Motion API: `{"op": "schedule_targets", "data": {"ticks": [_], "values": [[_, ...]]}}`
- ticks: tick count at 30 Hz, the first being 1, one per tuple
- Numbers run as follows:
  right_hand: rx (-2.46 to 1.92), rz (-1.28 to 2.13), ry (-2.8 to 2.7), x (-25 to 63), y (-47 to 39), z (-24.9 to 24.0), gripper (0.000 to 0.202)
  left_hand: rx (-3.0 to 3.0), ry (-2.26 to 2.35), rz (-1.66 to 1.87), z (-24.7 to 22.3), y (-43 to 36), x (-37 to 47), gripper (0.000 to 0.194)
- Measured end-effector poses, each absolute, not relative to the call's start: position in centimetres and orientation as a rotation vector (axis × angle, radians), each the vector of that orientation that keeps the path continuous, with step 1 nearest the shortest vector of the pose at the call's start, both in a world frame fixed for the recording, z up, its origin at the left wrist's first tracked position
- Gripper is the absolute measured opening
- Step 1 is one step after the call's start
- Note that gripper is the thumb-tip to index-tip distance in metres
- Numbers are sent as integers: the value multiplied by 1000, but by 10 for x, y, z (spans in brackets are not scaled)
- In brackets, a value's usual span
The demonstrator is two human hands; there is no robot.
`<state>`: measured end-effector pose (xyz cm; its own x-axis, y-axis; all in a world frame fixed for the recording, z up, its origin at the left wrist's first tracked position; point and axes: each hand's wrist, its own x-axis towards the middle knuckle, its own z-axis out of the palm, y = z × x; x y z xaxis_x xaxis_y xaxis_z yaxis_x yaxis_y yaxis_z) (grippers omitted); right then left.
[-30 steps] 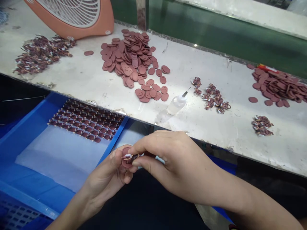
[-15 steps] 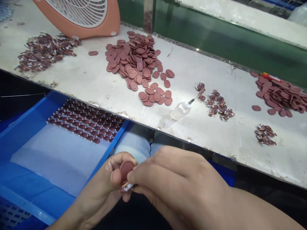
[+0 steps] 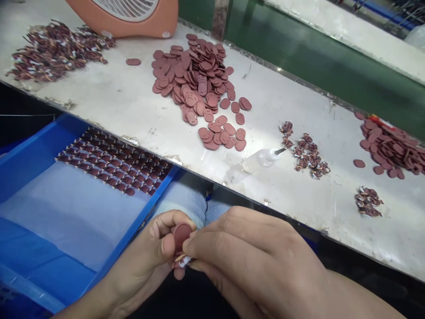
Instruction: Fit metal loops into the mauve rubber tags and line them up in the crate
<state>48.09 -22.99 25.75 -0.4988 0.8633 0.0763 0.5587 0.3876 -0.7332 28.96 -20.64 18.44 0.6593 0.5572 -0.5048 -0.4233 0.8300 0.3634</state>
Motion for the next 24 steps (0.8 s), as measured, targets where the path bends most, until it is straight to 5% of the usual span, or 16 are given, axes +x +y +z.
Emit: {"op": "schedule_targets", "data": {"ticks": [24], "values": [[-1244,907,-2252,466,-224,258,12,226,603,615,177,-211,279,31]]}}
